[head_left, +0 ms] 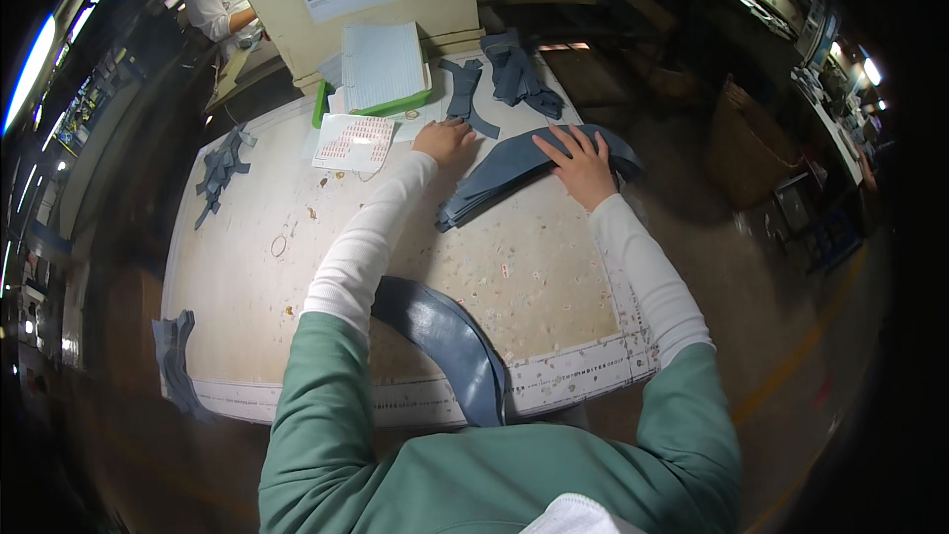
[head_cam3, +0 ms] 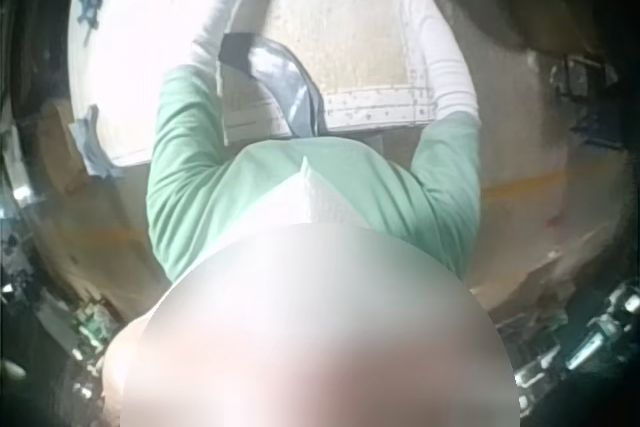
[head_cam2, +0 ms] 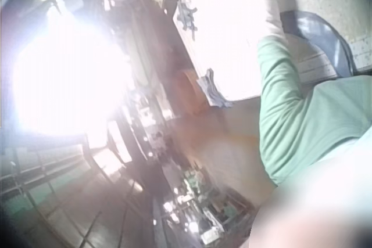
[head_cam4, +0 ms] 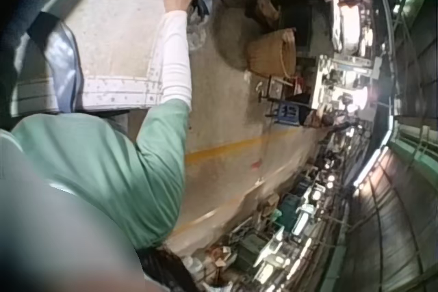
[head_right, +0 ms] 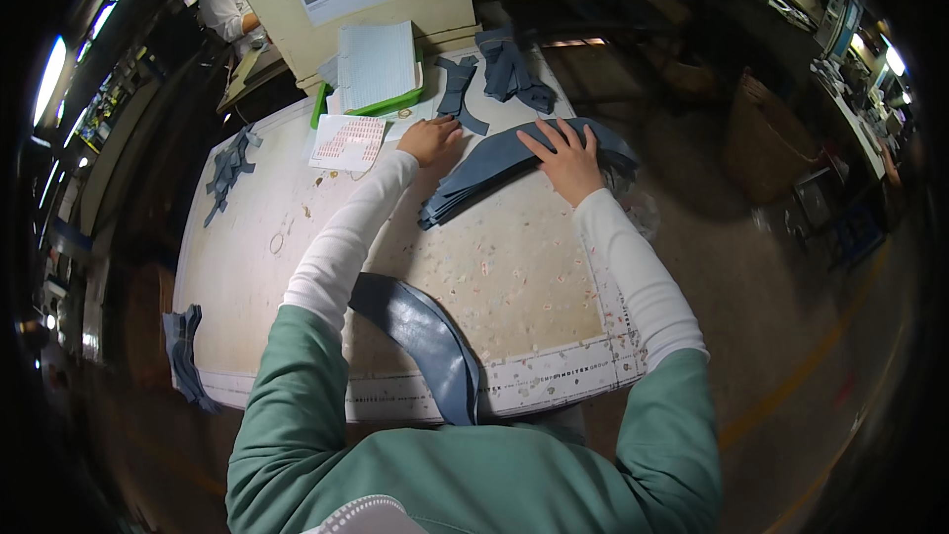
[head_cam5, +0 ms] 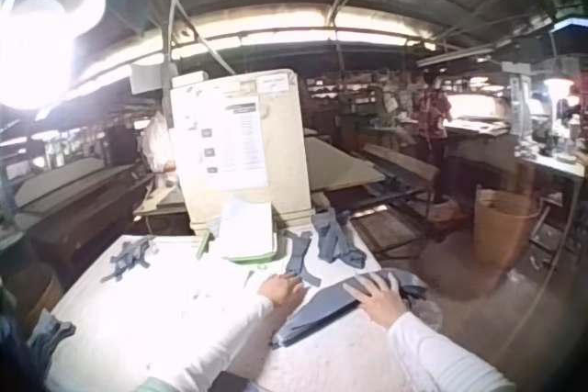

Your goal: The person sorts and stacks gray fabric pieces on a white worktable. They repeatedly pick up individual pieces, align them, and place them into neat piles. A coworker briefly assists by holding a board with additional pieces.

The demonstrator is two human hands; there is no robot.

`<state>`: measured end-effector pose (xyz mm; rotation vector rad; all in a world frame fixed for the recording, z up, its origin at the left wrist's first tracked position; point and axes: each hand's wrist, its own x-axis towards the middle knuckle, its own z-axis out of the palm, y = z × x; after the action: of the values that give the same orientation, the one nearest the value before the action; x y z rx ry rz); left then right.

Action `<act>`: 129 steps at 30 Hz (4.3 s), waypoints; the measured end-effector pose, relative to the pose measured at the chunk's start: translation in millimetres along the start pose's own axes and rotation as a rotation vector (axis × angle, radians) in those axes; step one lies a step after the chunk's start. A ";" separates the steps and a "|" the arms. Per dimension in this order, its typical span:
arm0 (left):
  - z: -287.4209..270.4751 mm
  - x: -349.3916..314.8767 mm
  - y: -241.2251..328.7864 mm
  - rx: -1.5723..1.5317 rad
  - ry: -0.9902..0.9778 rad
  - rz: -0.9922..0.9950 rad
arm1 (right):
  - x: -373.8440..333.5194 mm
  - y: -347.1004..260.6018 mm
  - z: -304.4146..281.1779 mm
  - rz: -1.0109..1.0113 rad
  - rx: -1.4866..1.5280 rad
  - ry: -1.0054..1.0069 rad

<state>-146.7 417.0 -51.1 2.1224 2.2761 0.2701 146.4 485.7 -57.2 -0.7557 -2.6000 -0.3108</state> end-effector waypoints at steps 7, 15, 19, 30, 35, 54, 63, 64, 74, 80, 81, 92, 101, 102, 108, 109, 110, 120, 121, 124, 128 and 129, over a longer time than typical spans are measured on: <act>16.7 37.3 23.7 -0.167 0.229 0.020 | 5.2 0.2 7.1 0.031 0.014 0.010; -35.0 -14.9 38.8 -0.336 0.433 0.178 | 41.0 17.6 30.3 0.068 -0.077 -0.029; -16.4 -50.5 58.6 0.123 0.256 0.169 | 53.5 17.5 39.2 0.124 -0.085 -0.013; -22.7 -60.7 44.0 0.044 0.405 0.121 | 0.0 6.1 23.2 0.487 0.086 0.297; -74.5 -128.0 20.0 -0.351 -0.107 0.121 | -12.3 -19.4 12.4 0.211 0.212 0.439; -74.7 -304.6 -129.4 0.243 -0.189 -0.988 | 11.6 -181.6 -10.2 -0.233 0.682 -0.197; -25.2 -206.2 -136.7 -0.309 0.406 -0.515 | 81.1 -250.4 38.6 -0.287 0.537 -0.022; -34.9 -186.2 -136.7 -0.309 0.483 -0.582 | 80.6 -249.3 40.4 -0.311 0.640 0.076; -73.2 -106.4 -195.5 -0.156 0.285 -0.726 | 92.3 -220.9 36.8 -0.106 0.939 0.292; -130.2 -91.6 -210.6 -1.087 0.490 -0.526 | 92.0 -224.8 43.8 -0.098 0.944 0.305; -134.2 -87.7 -208.8 -1.171 0.542 -0.571 | 92.3 -224.2 44.3 -0.095 0.949 0.299; -108.0 -237.9 -145.0 -0.142 -0.486 -0.652 | 90.7 -229.7 45.1 -0.172 0.724 0.068; -49.2 -248.5 -114.7 -0.520 0.390 -0.519 | 119.2 -226.3 57.6 -0.203 1.077 0.218; -44.8 -235.9 -115.8 -0.548 0.531 -0.516 | 120.2 -224.9 58.4 -0.137 1.112 0.253; -31.7 -165.0 -115.0 0.022 0.608 -0.178 | 124.4 -227.9 58.0 -0.055 1.122 0.391; -30.6 -148.1 -112.4 0.013 0.625 -0.103 | 124.9 -228.3 57.6 -0.055 1.123 0.416; -33.0 -126.8 -113.0 -0.208 0.559 -0.071 | 125.4 -228.1 57.2 -0.058 1.126 0.426; -4.2 -2.4 -99.6 -0.054 0.291 -0.261 | 129.2 -218.2 62.4 0.122 1.114 0.546; -9.6 -7.4 -104.3 -0.117 0.252 -0.331 | 129.9 -217.9 63.2 0.099 1.108 0.546; -35.9 -37.4 -125.0 -0.247 0.239 -0.202 | 130.5 -217.8 64.8 0.050 1.098 0.516; -81.4 -117.9 -150.8 -0.336 -0.038 -0.124 | 125.7 -217.8 63.8 -0.036 1.031 0.239; -89.7 -142.9 -152.3 -0.283 -0.064 -0.152 | 123.7 -218.3 63.1 -0.095 0.948 0.140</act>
<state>-298.1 255.6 1.2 1.7868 2.1962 0.4800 -89.7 382.2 -79.1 -0.2468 -2.2550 0.7681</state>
